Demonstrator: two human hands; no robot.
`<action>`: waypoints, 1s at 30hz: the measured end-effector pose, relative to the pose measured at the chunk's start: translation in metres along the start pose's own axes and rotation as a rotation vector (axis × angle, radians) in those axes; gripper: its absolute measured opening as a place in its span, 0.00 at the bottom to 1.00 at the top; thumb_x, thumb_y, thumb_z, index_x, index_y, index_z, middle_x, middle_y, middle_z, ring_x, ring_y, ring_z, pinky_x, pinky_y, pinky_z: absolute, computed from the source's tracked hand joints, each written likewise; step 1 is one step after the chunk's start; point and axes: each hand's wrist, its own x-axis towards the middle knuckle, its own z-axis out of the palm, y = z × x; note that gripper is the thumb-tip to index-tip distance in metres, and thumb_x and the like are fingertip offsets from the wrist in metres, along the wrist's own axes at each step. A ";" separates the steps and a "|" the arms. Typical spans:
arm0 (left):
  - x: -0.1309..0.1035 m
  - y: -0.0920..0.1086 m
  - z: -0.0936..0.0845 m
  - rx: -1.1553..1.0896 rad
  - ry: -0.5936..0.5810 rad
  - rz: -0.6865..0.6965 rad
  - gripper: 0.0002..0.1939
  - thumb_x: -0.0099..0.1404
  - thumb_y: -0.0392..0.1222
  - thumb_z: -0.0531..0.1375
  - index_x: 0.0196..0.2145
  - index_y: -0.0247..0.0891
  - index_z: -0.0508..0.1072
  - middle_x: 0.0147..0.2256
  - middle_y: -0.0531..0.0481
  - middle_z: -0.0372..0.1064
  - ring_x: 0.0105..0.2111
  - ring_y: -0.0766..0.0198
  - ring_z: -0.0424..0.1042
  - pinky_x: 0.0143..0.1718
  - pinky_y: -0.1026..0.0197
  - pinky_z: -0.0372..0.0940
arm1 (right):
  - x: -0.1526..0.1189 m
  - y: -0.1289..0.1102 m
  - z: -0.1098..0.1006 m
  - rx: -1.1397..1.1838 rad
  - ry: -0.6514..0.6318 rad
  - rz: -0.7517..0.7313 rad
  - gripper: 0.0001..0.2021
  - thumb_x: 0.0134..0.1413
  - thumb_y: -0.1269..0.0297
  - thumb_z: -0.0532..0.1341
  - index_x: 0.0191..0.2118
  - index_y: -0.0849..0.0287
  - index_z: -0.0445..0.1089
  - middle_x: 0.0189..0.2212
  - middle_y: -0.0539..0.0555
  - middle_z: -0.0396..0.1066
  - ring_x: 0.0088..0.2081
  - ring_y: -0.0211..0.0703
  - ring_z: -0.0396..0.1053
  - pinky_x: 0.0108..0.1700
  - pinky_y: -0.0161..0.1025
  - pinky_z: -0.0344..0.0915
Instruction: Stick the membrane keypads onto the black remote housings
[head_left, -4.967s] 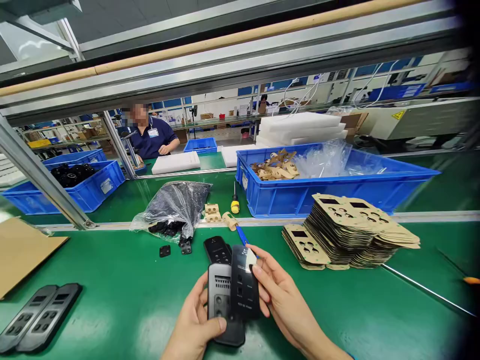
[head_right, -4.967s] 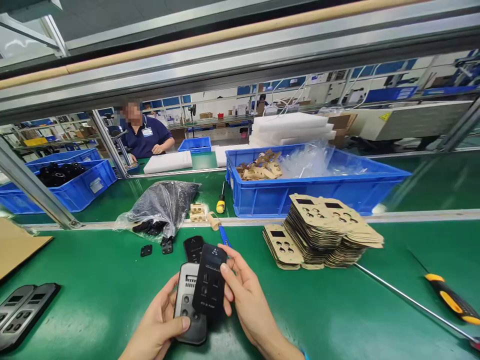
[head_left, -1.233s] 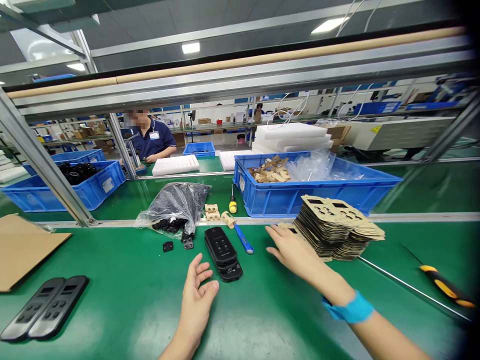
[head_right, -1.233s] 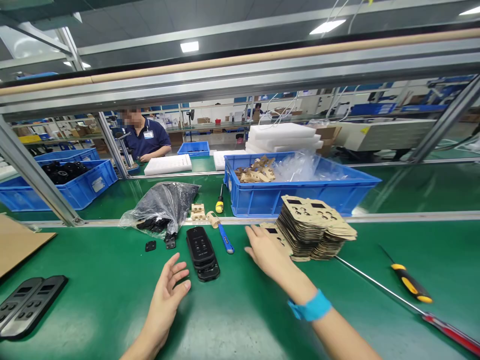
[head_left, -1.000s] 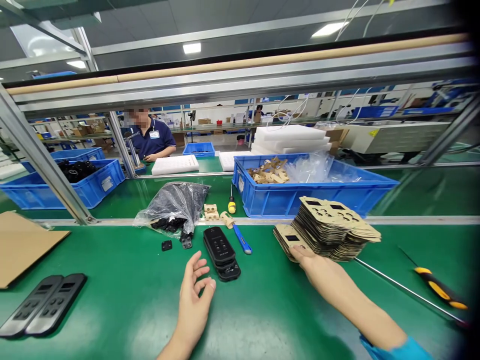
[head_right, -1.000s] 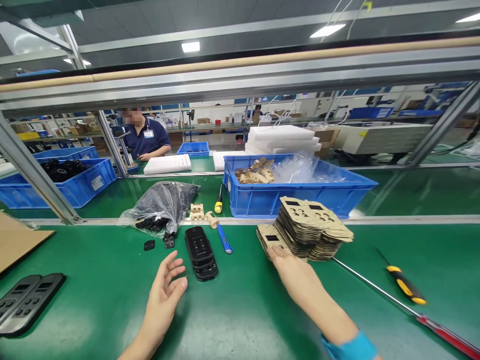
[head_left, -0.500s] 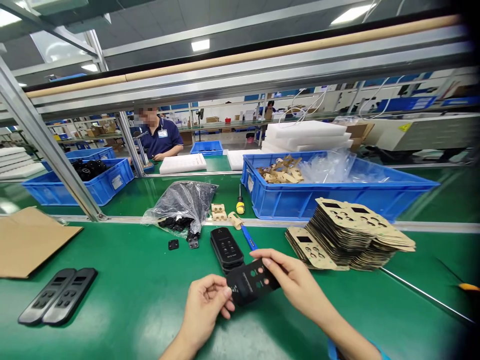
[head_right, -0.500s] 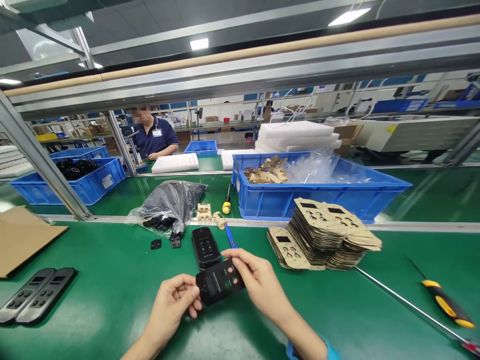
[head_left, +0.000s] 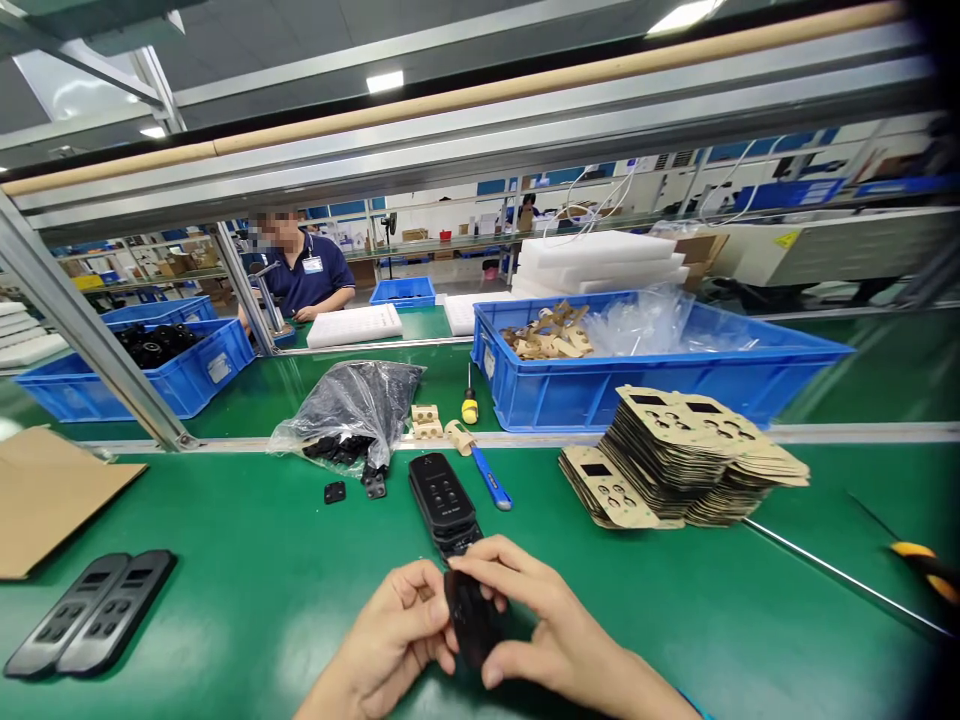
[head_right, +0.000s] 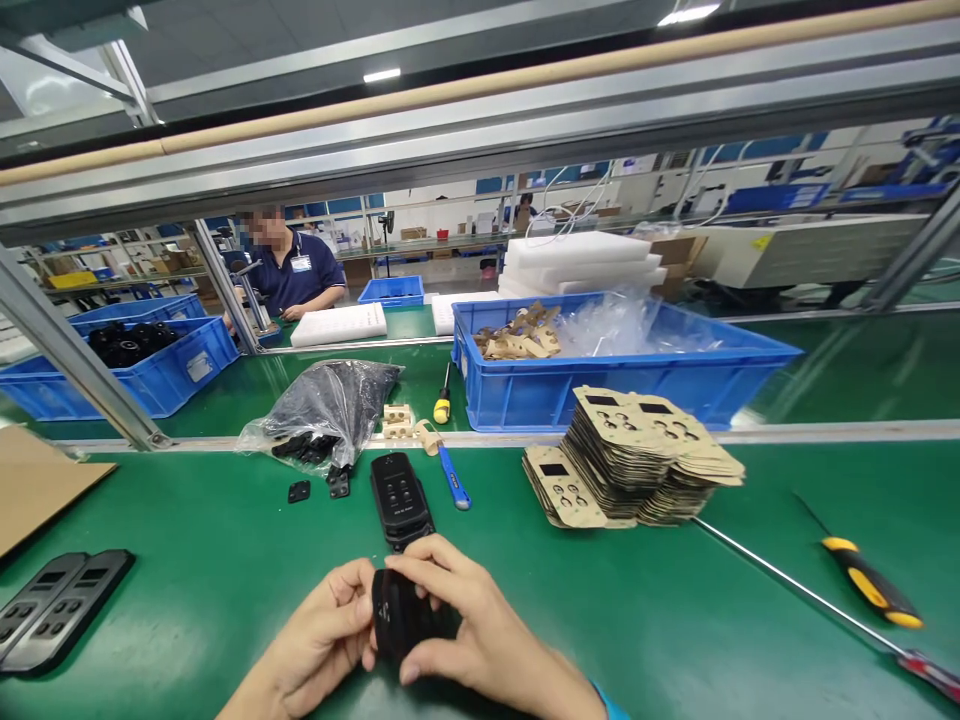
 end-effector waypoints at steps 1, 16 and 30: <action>0.001 0.000 0.000 -0.010 -0.004 0.015 0.17 0.47 0.44 0.73 0.23 0.33 0.68 0.19 0.52 0.69 0.17 0.73 0.67 0.19 0.73 0.64 | 0.000 0.001 -0.001 0.013 0.015 0.007 0.32 0.42 0.49 0.70 0.54 0.51 0.67 0.43 0.54 0.64 0.37 0.43 0.64 0.39 0.37 0.65; 0.003 0.000 -0.003 0.183 0.089 0.090 0.21 0.51 0.50 0.69 0.27 0.38 0.61 0.17 0.59 0.61 0.14 0.77 0.56 0.15 0.75 0.53 | 0.000 0.005 -0.022 0.558 0.748 0.092 0.25 0.53 0.40 0.58 0.51 0.51 0.68 0.51 0.57 0.68 0.50 0.49 0.66 0.49 0.44 0.67; 0.069 0.095 -0.003 1.183 0.356 0.501 0.25 0.57 0.39 0.59 0.54 0.37 0.67 0.55 0.39 0.64 0.48 0.54 0.70 0.42 0.57 0.68 | 0.005 0.002 -0.040 0.977 1.075 0.247 0.22 0.45 0.43 0.65 0.44 0.50 0.73 0.45 0.49 0.74 0.48 0.45 0.68 0.35 0.34 0.72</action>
